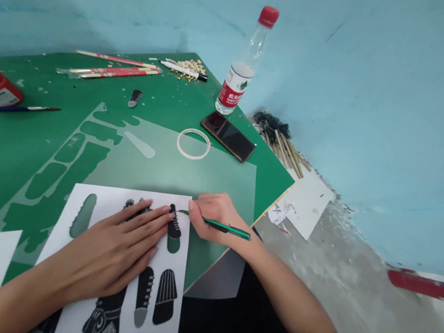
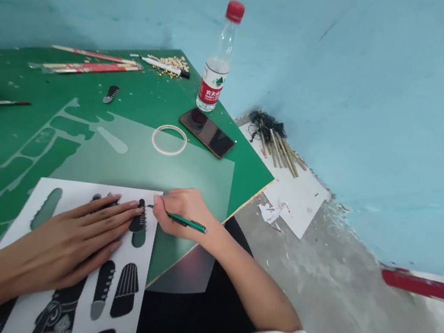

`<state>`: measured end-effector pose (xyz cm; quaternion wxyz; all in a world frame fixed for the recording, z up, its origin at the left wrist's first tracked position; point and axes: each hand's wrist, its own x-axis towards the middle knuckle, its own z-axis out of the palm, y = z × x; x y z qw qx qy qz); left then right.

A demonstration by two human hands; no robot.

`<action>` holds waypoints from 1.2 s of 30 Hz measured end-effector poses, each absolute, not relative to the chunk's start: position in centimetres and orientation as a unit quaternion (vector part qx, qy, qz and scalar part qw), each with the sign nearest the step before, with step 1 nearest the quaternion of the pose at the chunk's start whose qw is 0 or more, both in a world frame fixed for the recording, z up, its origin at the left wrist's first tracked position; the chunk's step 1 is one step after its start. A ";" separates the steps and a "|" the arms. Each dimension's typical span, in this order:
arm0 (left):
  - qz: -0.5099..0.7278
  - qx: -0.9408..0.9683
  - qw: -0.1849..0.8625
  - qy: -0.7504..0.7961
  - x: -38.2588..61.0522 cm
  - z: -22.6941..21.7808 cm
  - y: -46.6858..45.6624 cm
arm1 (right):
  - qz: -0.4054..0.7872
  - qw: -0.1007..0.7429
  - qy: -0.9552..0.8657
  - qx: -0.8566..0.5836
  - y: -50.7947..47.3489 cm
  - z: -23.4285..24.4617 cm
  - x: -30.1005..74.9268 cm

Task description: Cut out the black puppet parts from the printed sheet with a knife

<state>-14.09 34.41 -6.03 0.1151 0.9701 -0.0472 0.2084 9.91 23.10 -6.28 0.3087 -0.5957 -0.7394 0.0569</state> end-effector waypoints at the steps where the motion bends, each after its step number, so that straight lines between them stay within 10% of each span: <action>1: 0.210 0.970 0.116 -0.047 -14.1 -6.0 34.4 | 0.058 0.305 -0.739 -0.598 23.1 -6.3 9.9; 36: 0.348 0.930 0.095 0.071 -15.5 -6.8 36.1 | 0.159 0.410 -0.597 -0.671 22.9 -5.4 10.5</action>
